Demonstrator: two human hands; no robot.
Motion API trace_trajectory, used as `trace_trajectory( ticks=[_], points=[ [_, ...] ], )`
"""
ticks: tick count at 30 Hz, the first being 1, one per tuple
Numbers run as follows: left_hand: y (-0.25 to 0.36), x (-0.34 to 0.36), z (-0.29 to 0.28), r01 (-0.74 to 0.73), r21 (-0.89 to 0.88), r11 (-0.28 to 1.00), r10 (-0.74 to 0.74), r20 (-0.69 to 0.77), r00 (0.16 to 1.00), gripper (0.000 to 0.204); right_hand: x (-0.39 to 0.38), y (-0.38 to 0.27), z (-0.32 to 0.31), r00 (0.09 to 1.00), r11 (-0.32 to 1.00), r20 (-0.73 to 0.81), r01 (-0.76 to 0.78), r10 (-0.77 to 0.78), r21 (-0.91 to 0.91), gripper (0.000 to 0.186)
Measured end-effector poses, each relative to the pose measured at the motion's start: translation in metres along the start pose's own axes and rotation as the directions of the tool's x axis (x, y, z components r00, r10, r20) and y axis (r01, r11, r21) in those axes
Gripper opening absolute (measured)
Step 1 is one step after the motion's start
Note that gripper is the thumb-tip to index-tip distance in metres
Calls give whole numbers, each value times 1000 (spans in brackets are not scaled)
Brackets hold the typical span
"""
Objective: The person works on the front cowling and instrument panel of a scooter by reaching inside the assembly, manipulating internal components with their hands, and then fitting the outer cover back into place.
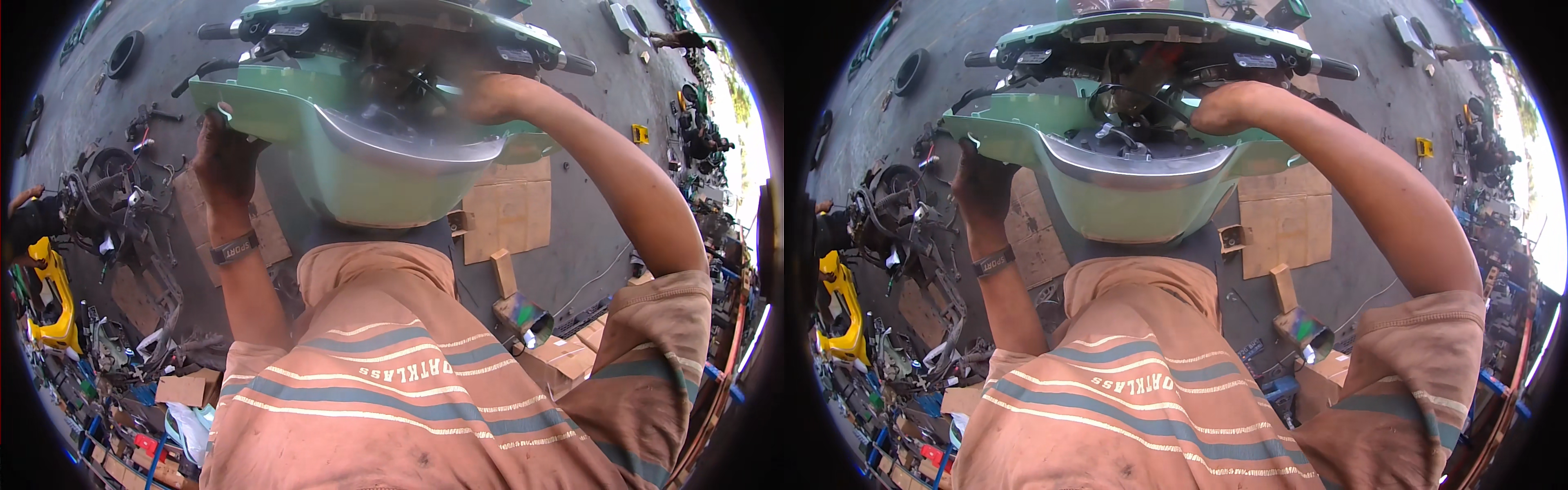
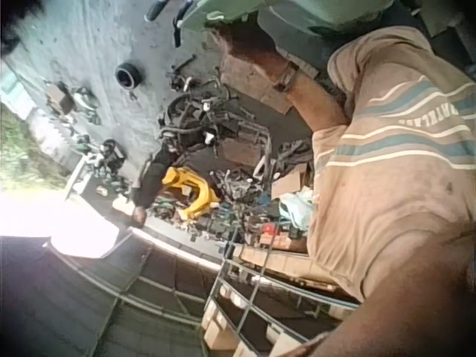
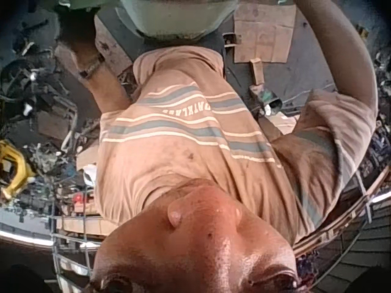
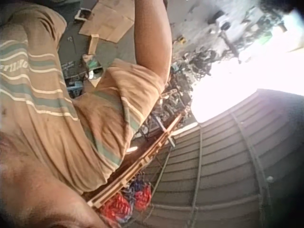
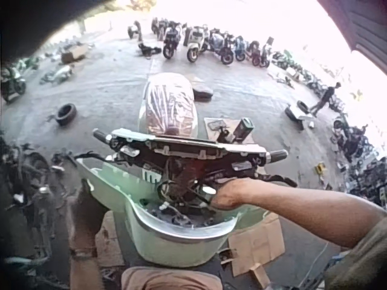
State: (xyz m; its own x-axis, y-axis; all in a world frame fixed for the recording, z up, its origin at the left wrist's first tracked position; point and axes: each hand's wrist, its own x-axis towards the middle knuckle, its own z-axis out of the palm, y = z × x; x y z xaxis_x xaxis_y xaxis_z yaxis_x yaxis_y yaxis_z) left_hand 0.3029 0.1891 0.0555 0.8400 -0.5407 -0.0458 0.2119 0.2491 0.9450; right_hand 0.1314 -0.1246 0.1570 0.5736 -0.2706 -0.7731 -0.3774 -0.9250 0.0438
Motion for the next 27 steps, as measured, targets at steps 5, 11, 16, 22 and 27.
trace_trajectory(
  ticks=[5, 11, 16, 22, 27],
  points=[
    [15, -6, 16, 67, -153, 986, -75, -50, 996, 46, -12, -8, -8, 997, 998, 37, -70, 70, -10, 55],
    [8, -3, 4, 119, -226, 967, -136, -60, 989, 42, -9, -9, -10, 988, 991, 81, -135, 135, 4, 55],
    [-3, 0, -1, 18, -155, 988, -31, -77, 997, 38, -12, -16, -9, 974, 973, 25, -226, 225, 54, 55],
    [-1, -4, -1, -45, 157, 987, 55, -62, 997, 35, -4, -22, -3, 957, 958, 56, -286, 285, 17, 45],
    [1, -3, -4, 53, -158, 986, -56, -14, 998, 33, 1, -20, -4, 979, 987, 127, -162, 160, 11, 53]
  ],
)
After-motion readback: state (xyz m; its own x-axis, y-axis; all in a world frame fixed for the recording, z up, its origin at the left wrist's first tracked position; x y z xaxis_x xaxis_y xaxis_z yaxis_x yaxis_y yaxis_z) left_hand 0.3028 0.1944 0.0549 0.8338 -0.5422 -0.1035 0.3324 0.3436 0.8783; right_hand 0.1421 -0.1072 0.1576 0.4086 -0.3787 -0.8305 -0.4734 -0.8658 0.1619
